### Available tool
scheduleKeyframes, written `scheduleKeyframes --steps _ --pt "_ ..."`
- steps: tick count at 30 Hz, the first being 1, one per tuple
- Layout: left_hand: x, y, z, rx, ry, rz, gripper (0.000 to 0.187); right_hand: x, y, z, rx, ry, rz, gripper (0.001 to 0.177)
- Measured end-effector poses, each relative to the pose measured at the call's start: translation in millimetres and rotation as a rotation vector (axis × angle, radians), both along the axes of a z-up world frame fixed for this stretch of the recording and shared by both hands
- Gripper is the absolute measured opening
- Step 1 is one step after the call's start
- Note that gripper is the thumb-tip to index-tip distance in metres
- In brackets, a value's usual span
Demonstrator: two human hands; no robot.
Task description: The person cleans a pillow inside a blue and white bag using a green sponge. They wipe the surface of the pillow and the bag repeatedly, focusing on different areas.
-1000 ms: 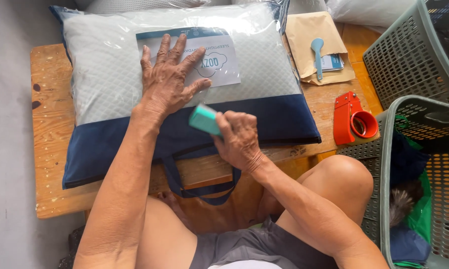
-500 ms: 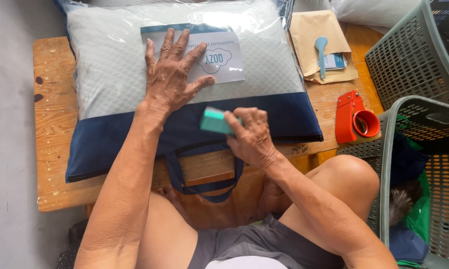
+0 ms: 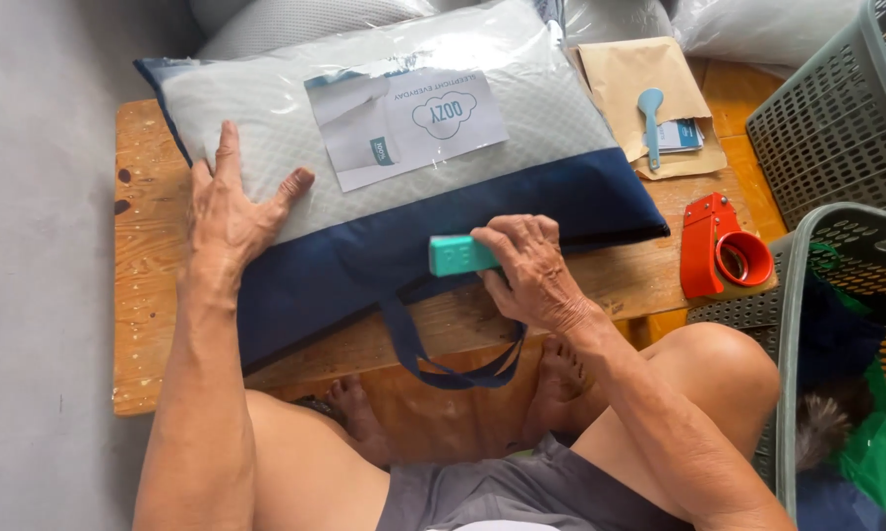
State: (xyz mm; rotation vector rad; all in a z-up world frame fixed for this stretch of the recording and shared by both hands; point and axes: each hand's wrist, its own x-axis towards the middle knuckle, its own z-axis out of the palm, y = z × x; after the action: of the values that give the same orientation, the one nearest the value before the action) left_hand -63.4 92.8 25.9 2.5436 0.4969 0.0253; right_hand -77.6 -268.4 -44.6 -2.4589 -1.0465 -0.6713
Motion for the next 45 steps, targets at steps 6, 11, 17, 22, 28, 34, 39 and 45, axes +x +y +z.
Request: scheduleKeyframes --steps 6,11,17,22,28,34,39,45 --pt "-14.3 -20.5 2.2 0.012 -0.043 0.017 0.112 15.7 13.2 -7.3 0.486 0.147 -0.277 0.048" --pt "-13.1 -17.1 4.5 0.029 -0.063 -0.013 0.109 -10.3 56.2 -24.1 0.127 -0.029 -0.030 0.051" --pt "-12.7 -17.8 0.6 0.019 -0.099 -0.003 0.106 -36.7 69.4 -4.5 0.014 -0.018 0.216 0.039" --pt "0.9 -10.9 -15.8 0.008 -0.108 -0.007 0.107 -3.2 77.1 6.5 0.407 0.032 -0.092 0.048" --pt "7.5 -3.5 -25.9 0.024 -0.145 -0.025 0.109 -19.8 104.0 -17.1 0.084 -0.100 0.047 0.050" --pt "9.5 1.9 -31.8 0.044 -0.184 -0.040 0.106 -34.8 108.3 -6.5 -0.041 -0.115 0.316 0.031" --pt "9.2 1.7 -22.8 -0.019 -0.135 -0.011 0.107 -13.4 114.5 5.4 0.288 -0.062 0.059 0.055" --pt "12.8 8.4 -22.1 -0.031 -0.145 0.000 0.115 -24.3 129.9 -13.9 0.022 -0.188 0.160 0.048"
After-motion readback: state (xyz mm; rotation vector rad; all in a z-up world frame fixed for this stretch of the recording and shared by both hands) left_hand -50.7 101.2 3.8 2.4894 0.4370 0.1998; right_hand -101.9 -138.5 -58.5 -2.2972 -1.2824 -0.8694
